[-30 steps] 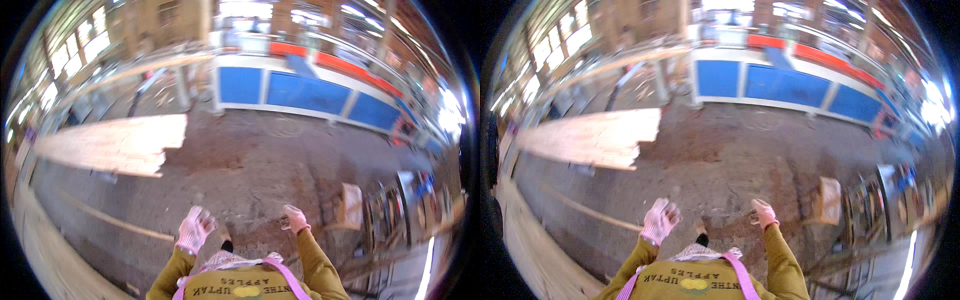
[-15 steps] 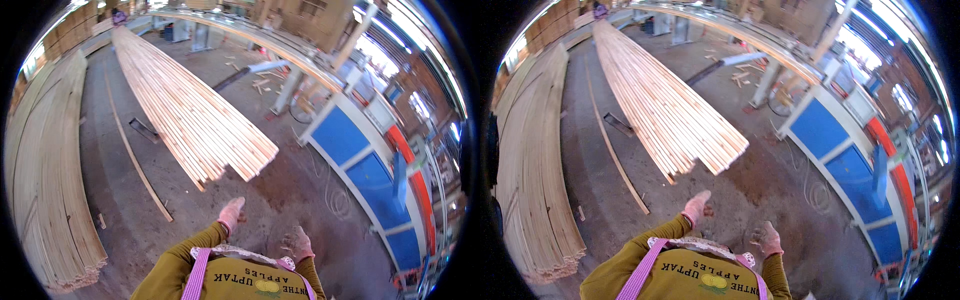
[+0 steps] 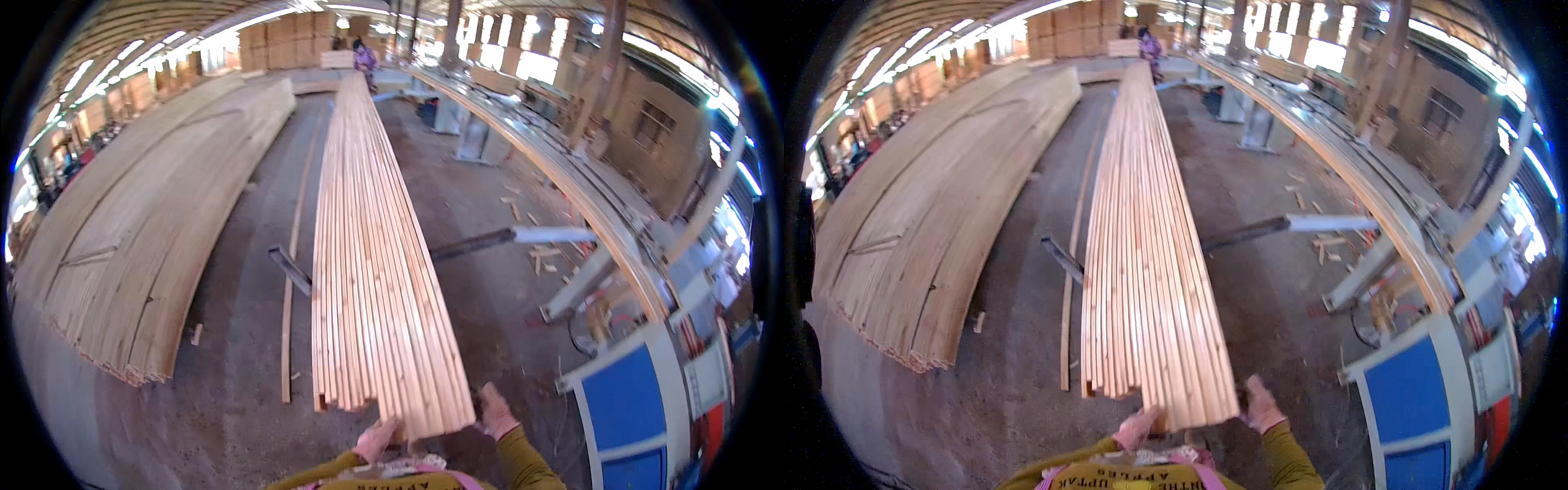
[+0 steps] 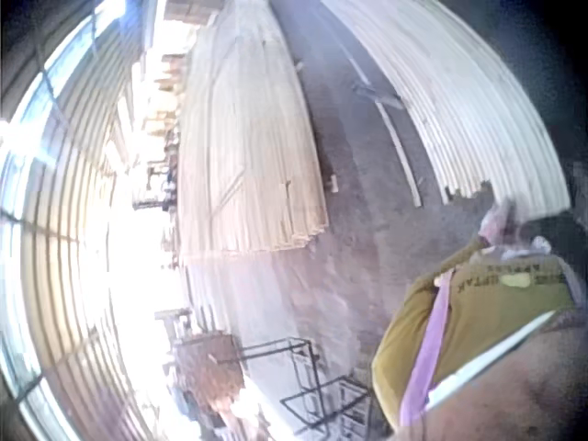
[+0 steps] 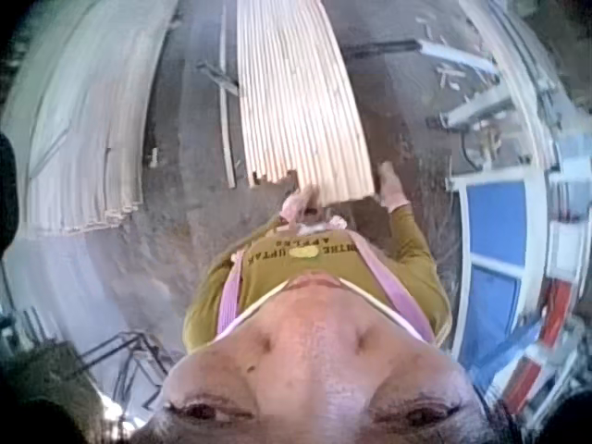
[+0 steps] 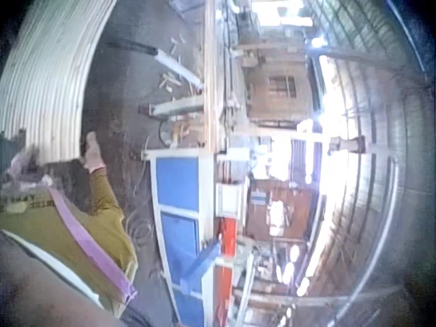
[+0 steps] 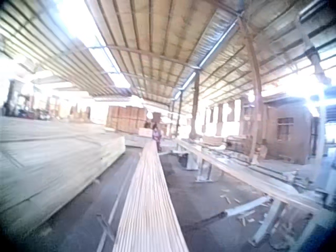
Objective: The person walks through a lumber processing facility and repeatedly picks up bundles of wooden planks from a conveyor system. They carry the planks to a large stack and place them on top, aligning them with the existing pile.
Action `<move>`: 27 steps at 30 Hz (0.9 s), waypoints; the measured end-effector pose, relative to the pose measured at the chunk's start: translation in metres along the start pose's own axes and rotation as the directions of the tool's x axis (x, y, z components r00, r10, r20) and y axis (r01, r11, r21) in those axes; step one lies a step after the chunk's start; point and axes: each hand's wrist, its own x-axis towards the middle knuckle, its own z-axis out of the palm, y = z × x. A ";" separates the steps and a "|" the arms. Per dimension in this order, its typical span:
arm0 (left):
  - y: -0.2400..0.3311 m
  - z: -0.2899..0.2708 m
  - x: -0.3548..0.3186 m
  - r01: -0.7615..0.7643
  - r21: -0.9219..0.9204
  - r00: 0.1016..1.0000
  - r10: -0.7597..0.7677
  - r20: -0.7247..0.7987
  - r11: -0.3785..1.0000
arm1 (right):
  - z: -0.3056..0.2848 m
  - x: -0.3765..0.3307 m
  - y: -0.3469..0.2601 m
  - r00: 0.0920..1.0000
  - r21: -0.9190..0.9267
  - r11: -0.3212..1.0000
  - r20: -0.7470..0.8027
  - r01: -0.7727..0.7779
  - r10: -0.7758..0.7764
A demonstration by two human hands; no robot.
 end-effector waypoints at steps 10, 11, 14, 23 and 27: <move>0.030 0.041 0.015 0.307 -0.704 0.694 -0.657 -0.294 0.640 | -0.064 0.128 0.076 0.941 -0.045 0.966 0.219 -0.253 0.257; 0.042 0.046 0.016 0.318 -0.714 0.651 -0.691 -0.314 0.624 | -0.064 0.130 0.073 0.916 -0.033 0.950 0.258 -0.311 0.308; 0.012 0.052 0.012 0.238 -0.743 0.664 -0.663 -0.346 0.625 | -0.060 0.122 0.066 0.846 0.031 0.899 0.355 -0.437 0.399; 0.065 0.070 0.030 0.168 -0.849 0.611 -0.729 -0.309 0.501 | -0.048 0.093 0.030 0.902 0.119 0.920 0.279 -0.373 0.330; 0.092 0.105 0.050 0.116 -0.903 0.612 -0.746 -0.264 0.414 | -0.078 0.089 -0.013 0.916 0.156 0.940 0.321 -0.302 0.241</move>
